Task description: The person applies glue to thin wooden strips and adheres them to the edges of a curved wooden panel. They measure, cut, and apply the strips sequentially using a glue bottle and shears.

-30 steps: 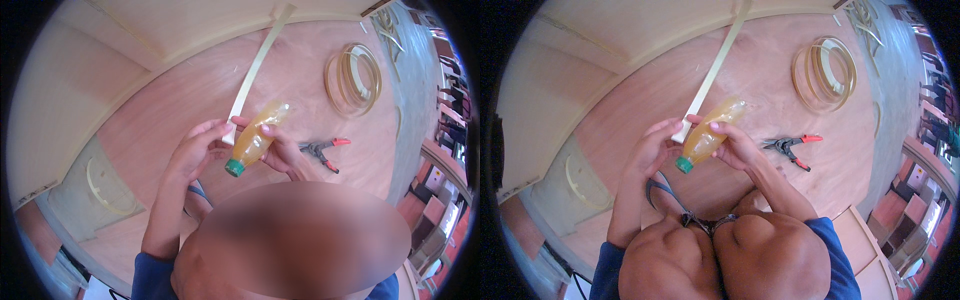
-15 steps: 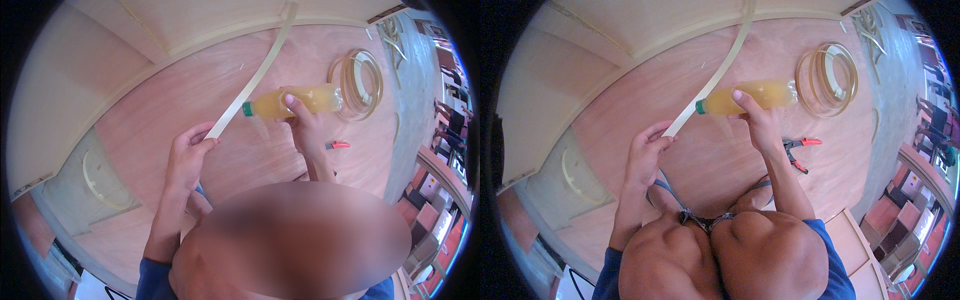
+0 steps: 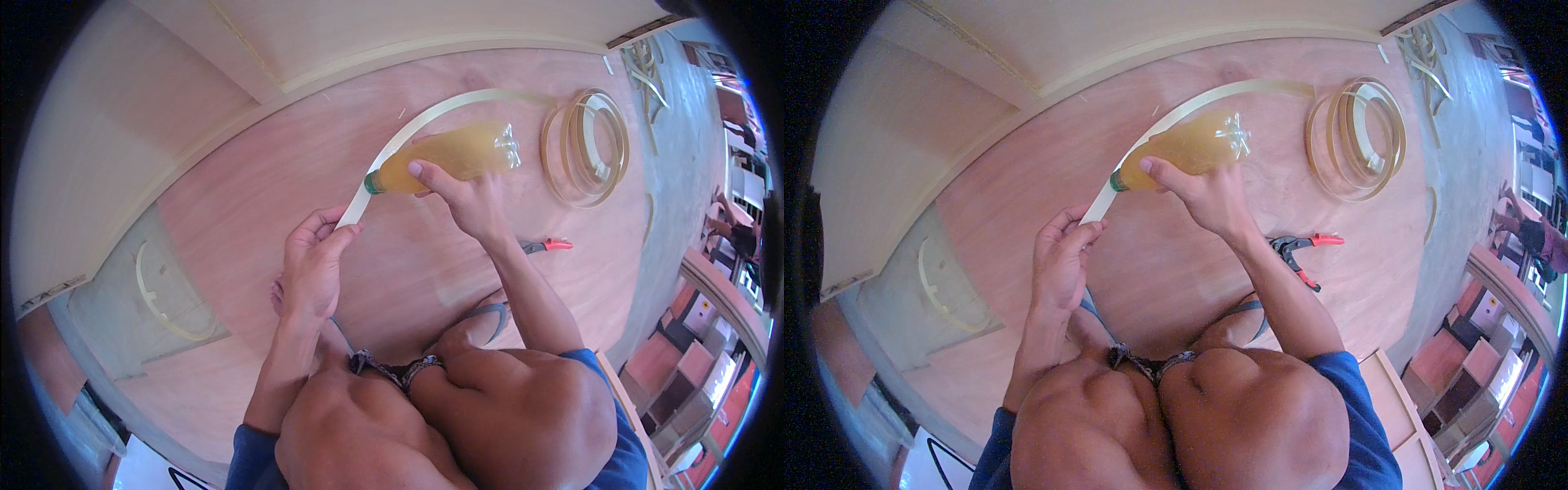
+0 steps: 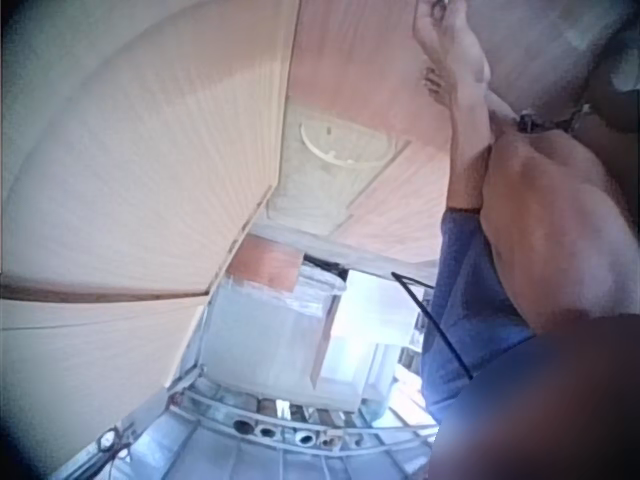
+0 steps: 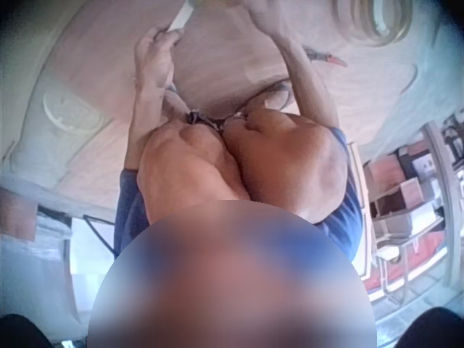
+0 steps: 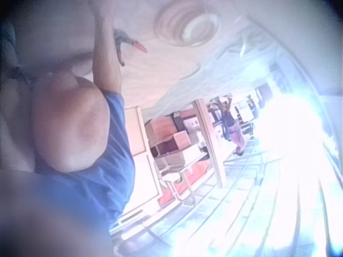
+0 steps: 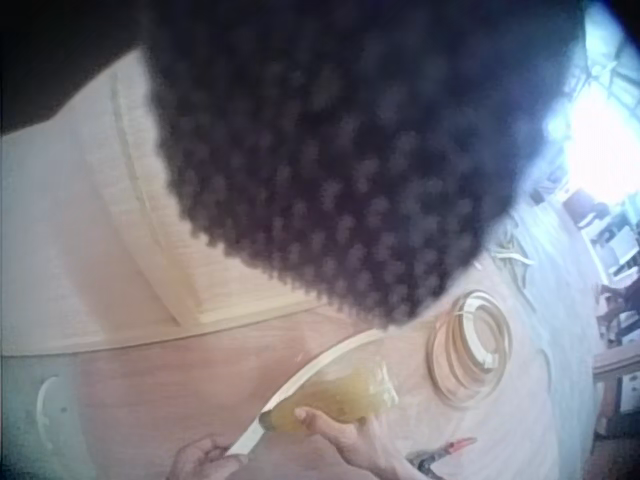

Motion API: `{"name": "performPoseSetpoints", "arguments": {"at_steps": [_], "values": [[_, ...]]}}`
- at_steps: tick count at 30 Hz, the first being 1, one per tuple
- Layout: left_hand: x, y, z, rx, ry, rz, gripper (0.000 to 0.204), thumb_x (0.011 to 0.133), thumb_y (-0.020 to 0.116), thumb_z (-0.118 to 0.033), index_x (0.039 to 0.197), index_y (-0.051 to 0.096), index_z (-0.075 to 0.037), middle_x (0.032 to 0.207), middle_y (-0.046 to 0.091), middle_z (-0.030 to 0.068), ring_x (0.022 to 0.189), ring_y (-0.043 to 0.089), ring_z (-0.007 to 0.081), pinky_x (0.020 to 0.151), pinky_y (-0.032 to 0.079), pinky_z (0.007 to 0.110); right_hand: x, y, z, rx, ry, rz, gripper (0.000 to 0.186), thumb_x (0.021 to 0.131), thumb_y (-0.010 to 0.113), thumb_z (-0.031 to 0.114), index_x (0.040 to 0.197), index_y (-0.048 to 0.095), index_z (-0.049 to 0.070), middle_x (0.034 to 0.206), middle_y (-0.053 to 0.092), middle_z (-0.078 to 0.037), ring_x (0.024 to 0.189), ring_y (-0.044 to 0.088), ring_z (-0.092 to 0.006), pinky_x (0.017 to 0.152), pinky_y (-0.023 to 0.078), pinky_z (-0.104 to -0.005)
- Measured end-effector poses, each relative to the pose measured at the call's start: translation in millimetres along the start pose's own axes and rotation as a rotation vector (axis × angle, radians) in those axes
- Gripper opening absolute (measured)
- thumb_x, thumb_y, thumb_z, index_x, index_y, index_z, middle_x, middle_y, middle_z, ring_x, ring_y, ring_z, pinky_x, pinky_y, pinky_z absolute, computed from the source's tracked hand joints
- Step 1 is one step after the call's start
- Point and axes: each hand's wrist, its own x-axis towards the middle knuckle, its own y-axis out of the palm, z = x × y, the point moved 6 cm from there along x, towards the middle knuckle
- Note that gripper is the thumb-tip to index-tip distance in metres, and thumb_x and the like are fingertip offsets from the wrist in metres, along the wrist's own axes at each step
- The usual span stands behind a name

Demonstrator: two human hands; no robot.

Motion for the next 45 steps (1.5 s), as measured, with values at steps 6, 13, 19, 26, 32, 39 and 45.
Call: {"name": "performPoseSetpoints", "arguments": {"at_steps": [6, 13, 19, 26, 32, 39, 45], "values": [[4, 2, -1, -0.074, -0.002, 0.042, 0.025, 0.099, 0.068, 0.001, 0.124, 0.069, 0.005, 0.113, 0.074, 0.0109, 0.107, 0.071, 0.0176, 0.101, 0.055, 0.032, -1, -10, 2, -0.086, -0.057, -0.043, 0.038, 0.094, 0.086, 0.023, 0.116, 0.075, -0.007, 0.105, 0.079, -0.015, 0.091, 0.076, -0.0212, 0.076, 0.064, -0.035], [6, -1, 0, -0.106, -0.019, 0.063, 0.023, 0.101, 0.068, -0.001, 0.123, 0.069, 0.004, 0.111, 0.075, 0.0096, 0.104, 0.072, 0.017, 0.1, 0.056, 0.03, -1, -14, 4, -0.193, -0.075, -0.079, 0.044, 0.094, 0.086, 0.025, 0.125, 0.073, -0.002, 0.109, 0.079, -0.011, 0.093, 0.075, -0.0206, 0.08, 0.061, -0.0329], [6, -1, 0, -0.182, -0.009, 0.076, 0.024, 0.101, 0.07, -0.001, 0.124, 0.069, 0.005, 0.112, 0.075, 0.0098, 0.104, 0.071, 0.0155, 0.099, 0.055, 0.031, -9, -5, 8, -0.249, -0.084, 0.034, 0.042, 0.093, 0.087, 0.026, 0.124, 0.073, 0.001, 0.108, 0.079, -0.01, 0.095, 0.074, -0.0184, 0.081, 0.059, -0.0322], [7, -3, 0, -0.153, 0.005, 0.061, 0.026, 0.099, 0.07, -0.003, 0.124, 0.07, 0.004, 0.112, 0.075, 0.01, 0.099, 0.07, 0.0164, 0.095, 0.055, 0.03, -21, 6, 29, -0.345, -0.342, 0.094, 0.042, 0.095, 0.086, 0.025, 0.126, 0.072, 0.0, 0.11, 0.079, -0.011, 0.091, 0.074, -0.0165, 0.078, 0.06, -0.0293], [7, -4, -1, -0.206, 0.018, 0.129, 0.027, 0.099, 0.07, -0.003, 0.126, 0.07, 0.003, 0.11, 0.075, 0.0087, 0.1, 0.069, 0.016, 0.093, 0.053, 0.031, -19, 4, 30, -0.25, -0.258, 0.093, 0.043, 0.094, 0.087, 0.024, 0.127, 0.072, 0.0, 0.112, 0.079, -0.011, 0.093, 0.075, -0.017, 0.08, 0.061, -0.0309], [5, -3, -2, -0.187, -0.026, 0.131, 0.026, 0.099, 0.071, -0.005, 0.124, 0.071, 0.001, 0.111, 0.074, 0.0076, 0.1, 0.067, 0.0146, 0.092, 0.052, 0.031, -15, -5, 43, -0.425, -0.305, 0.086, 0.038, 0.095, 0.086, 0.027, 0.121, 0.077, 0.002, 0.106, 0.08, -0.01, 0.094, 0.075, -0.0174, 0.082, 0.06, -0.035], [3, 0, -3, -0.23, -0.041, 0.118, 0.026, 0.098, 0.072, -0.003, 0.124, 0.07, 0.001, 0.107, 0.073, 0.0068, 0.096, 0.064, 0.0126, 0.09, 0.051, 0.03, -18, -11, 39, -0.371, -0.198, -0.014, 0.039, 0.095, 0.085, 0.028, 0.123, 0.077, 0.002, 0.102, 0.08, -0.01, 0.093, 0.075, -0.0168, 0.083, 0.06, -0.0346]]}}
